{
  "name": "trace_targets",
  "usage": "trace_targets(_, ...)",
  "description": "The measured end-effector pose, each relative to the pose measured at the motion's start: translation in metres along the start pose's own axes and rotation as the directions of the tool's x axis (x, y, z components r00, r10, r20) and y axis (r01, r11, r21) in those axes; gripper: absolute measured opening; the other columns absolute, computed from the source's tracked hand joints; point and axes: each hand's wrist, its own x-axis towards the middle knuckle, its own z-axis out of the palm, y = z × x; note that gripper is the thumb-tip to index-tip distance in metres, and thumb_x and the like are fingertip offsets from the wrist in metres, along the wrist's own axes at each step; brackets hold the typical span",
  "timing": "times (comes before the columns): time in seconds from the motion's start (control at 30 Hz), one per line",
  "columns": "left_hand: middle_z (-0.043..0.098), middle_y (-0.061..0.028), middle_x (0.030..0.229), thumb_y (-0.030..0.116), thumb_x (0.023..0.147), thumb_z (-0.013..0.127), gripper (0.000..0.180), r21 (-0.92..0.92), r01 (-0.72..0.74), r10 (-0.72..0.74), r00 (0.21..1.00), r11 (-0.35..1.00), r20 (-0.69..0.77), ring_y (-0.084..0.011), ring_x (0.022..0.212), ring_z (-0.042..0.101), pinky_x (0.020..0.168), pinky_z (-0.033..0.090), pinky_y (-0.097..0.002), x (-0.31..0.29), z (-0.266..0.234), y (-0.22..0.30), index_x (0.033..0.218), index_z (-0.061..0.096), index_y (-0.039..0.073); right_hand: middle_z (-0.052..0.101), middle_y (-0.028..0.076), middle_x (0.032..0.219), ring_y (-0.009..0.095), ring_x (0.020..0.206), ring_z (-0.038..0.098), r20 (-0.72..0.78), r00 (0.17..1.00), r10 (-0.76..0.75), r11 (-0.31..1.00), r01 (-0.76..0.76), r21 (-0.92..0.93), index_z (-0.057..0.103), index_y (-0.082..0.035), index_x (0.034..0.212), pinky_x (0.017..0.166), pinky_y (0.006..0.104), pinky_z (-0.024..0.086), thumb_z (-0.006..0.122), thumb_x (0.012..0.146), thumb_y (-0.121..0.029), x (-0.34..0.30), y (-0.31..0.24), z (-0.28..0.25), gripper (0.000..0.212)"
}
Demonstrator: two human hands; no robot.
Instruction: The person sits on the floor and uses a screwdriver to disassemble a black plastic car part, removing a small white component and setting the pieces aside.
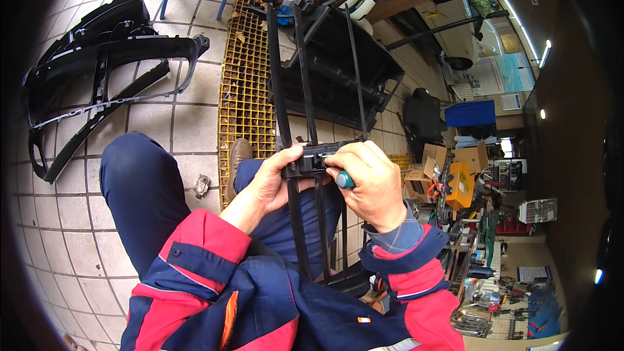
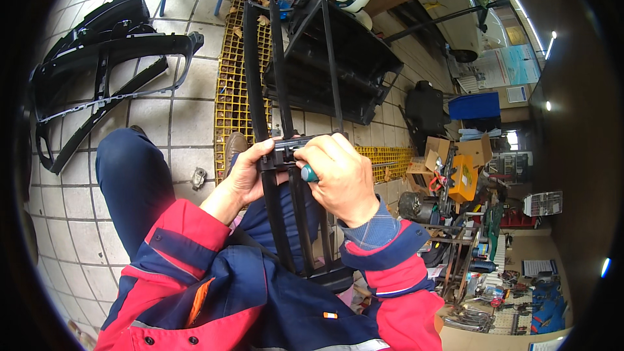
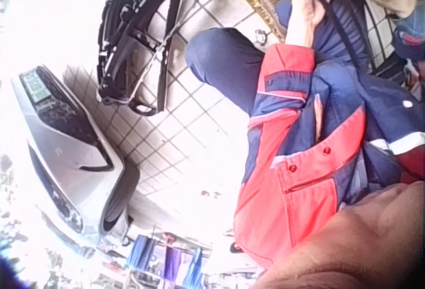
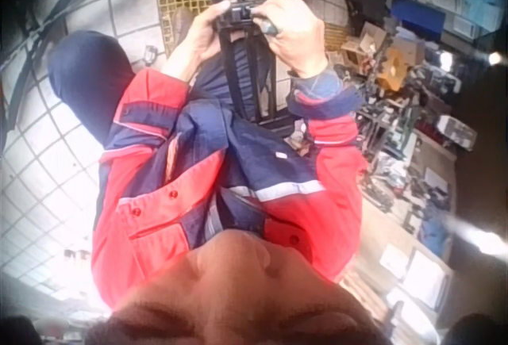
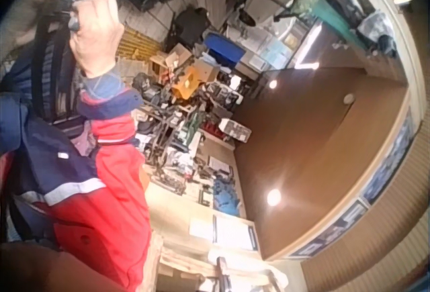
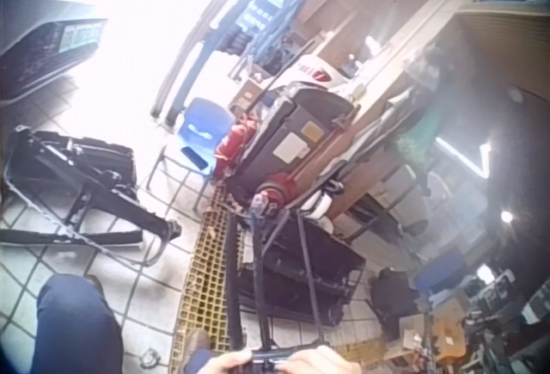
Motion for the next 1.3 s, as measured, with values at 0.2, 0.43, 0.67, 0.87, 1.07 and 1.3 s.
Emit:
trace_targets(0.2, 0.076, -0.017, 0.137, 0.042, 0.106, 0.075, 0.058, 0.018, -0.004, 0.004, 1.0, 1.0, -0.014, -0.0316, 0.128, 0.075, 0.117, 0.059, -0.0552, 0.0, 0.002, 0.001, 0.147, 0.066, 0.003, 0.075, 0.004, 0.103, 0.031, 0.099, 0.075, 0.076, 0.997, -0.007, 0.999, 0.004, 0.038, 0.078, -0.011, 0.108, 0.078, 0.0422, 0.062, 0.087, 0.082, -0.004, 0.003, 0.007, -0.001, 0.029)
trace_targets(0.43, 0.075, -0.0167, 0.143, 0.045, 0.108, 0.07, 0.065, 0.027, 0.011, -0.012, 0.999, 1.0, 0.037, -0.0301, 0.133, 0.073, 0.119, 0.058, -0.0532, 0.0, -0.002, -0.003, 0.155, 0.062, 0.001, 0.074, 0.002, 0.104, 0.031, 0.097, 0.073, 0.23, 0.97, -0.083, 0.995, 0.067, 0.079, 0.076, -0.012, 0.105, 0.076, 0.0432, 0.061, 0.083, 0.076, -0.002, 0.009, 0.016, -0.012, 0.031)
trace_targets(0.67, 0.076, -0.0194, 0.14, 0.044, 0.107, 0.073, 0.06, 0.015, 0.0, -0.001, 1.0, 1.0, 0.017, -0.0346, 0.13, 0.074, 0.118, 0.058, -0.0577, 0.0, 0.0, 0.003, 0.148, 0.065, 0.001, 0.076, 0.003, 0.107, 0.031, 0.097, 0.074, 0.223, 0.961, -0.162, 0.979, 0.127, 0.16, 0.076, -0.012, 0.105, 0.077, 0.0429, 0.062, 0.082, 0.077, 0.0, 0.013, 0.017, -0.009, 0.031)
trace_targets(0.87, 0.072, -0.0204, 0.145, 0.05, 0.107, 0.069, 0.07, 0.003, -0.016, 0.016, 1.0, 1.0, 0.025, -0.0337, 0.132, 0.073, 0.119, 0.059, -0.0557, 0.0, 0.003, 0.005, 0.156, 0.06, -0.001, 0.076, 0.008, 0.101, 0.034, 0.094, 0.076, 0.065, 0.998, 0.025, 0.99, -0.034, 0.139, 0.079, -0.011, 0.11, 0.078, 0.0425, 0.062, 0.09, 0.087, -0.011, 0.004, 0.018, -0.013, 0.026)
trace_targets(1.07, 0.072, -0.0204, 0.144, 0.049, 0.107, 0.069, 0.068, 0.022, -0.023, 0.023, 1.0, 0.999, 0.01, -0.0328, 0.132, 0.073, 0.117, 0.06, -0.0533, 0.0, 0.005, 0.002, 0.153, 0.061, -0.001, 0.074, 0.008, 0.097, 0.033, 0.09, 0.075, 0.022, 0.998, 0.051, 0.989, -0.054, 0.135, 0.08, -0.009, 0.109, 0.075, 0.0422, 0.061, 0.093, 0.085, -0.012, -0.008, 0.016, -0.003, 0.028)
trace_targets(1.3, 0.07, -0.024, 0.148, 0.047, 0.105, 0.071, 0.072, 0.021, -0.022, 0.022, 1.0, 1.0, 0.012, -0.0378, 0.134, 0.072, 0.12, 0.057, -0.0579, 0.003, 0.001, 0.0, 0.157, 0.058, -0.002, 0.074, 0.013, 0.096, 0.029, 0.086, 0.075, -0.064, 0.988, 0.137, 0.974, -0.123, 0.19, 0.081, -0.004, 0.111, 0.077, 0.0379, 0.06, 0.088, 0.086, 0.002, -0.012, 0.021, 0.007, 0.027)
